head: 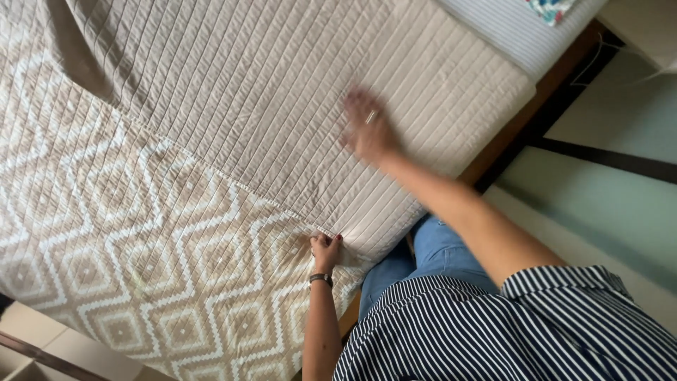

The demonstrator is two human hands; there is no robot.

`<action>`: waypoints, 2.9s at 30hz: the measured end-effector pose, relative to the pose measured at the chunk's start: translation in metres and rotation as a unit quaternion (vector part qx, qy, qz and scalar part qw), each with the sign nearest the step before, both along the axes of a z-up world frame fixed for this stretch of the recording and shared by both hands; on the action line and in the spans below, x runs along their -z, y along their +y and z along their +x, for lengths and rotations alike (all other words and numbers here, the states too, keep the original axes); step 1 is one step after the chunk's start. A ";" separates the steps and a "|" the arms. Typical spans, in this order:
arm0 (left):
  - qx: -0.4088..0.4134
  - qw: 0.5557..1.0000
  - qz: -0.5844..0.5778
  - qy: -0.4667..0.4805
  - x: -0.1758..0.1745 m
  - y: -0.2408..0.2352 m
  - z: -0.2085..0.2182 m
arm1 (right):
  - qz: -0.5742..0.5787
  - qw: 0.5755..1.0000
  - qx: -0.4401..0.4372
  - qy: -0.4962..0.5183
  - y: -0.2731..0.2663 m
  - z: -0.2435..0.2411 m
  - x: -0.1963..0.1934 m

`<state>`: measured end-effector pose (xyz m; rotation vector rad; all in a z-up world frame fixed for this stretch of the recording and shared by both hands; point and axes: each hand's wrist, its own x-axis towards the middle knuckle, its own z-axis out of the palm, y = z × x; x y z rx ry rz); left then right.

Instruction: The person makes a bed by straightening a textured blanket, smoothing it across the surface, and positioning pillows at the head of the bed.

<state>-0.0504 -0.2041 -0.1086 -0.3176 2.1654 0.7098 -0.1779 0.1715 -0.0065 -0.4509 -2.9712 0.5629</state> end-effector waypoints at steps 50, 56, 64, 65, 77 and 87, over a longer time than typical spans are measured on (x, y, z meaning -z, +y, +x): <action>-0.077 0.982 0.172 -0.010 -0.070 0.016 -0.019 | 0.047 0.997 0.006 0.066 -0.023 0.194 0.011; -0.062 0.986 0.154 0.031 -0.045 0.009 -0.017 | -0.022 0.957 -0.244 0.156 -0.175 0.221 0.069; -0.052 0.991 0.110 0.059 -0.046 0.010 -0.011 | -0.122 0.964 -0.217 0.091 0.044 0.108 0.037; -0.040 0.993 0.094 0.060 -0.039 0.006 -0.011 | -0.110 0.982 -0.141 0.063 0.082 0.087 0.020; -0.058 0.997 0.032 0.043 -0.034 0.007 -0.006 | 0.044 0.980 -0.186 -0.062 0.044 0.037 0.004; -0.106 0.994 -0.013 0.011 -0.027 0.009 -0.007 | -0.328 0.910 -0.222 -0.119 0.074 -0.057 0.053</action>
